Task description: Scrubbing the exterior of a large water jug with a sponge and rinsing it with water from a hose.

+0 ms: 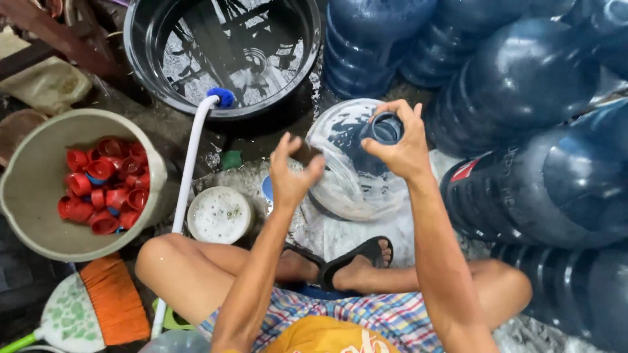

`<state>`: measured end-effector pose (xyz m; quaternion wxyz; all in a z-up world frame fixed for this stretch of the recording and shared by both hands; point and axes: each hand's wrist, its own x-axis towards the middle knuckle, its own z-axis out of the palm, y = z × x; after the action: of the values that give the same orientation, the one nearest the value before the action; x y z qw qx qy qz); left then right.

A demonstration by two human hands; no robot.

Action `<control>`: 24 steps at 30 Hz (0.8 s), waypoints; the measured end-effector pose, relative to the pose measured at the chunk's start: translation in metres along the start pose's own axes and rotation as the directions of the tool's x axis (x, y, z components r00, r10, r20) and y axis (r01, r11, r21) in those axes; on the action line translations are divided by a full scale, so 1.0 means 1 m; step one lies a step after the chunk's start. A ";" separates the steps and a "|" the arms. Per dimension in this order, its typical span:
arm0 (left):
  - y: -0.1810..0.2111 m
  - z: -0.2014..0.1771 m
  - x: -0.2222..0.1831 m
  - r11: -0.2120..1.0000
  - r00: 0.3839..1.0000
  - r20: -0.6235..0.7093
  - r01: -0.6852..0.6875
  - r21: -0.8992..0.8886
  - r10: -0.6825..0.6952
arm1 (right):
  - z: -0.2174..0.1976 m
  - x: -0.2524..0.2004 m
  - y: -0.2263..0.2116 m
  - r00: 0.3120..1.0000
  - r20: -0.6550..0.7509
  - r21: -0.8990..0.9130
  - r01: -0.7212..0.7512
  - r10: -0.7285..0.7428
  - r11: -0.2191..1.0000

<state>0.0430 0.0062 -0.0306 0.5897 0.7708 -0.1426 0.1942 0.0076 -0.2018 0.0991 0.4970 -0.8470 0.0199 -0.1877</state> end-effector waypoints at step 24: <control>0.062 -0.021 -0.040 0.989 0.989 0.018 -0.144 -0.039 0.144 | 0.000 -0.007 0.016 0.999 -0.029 -0.054 -0.039 0.038 0.998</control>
<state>-0.0228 0.0097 0.0087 0.5868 0.7494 -0.2077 0.2255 0.0035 -0.2079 0.0837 0.4770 -0.8569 0.0483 -0.1895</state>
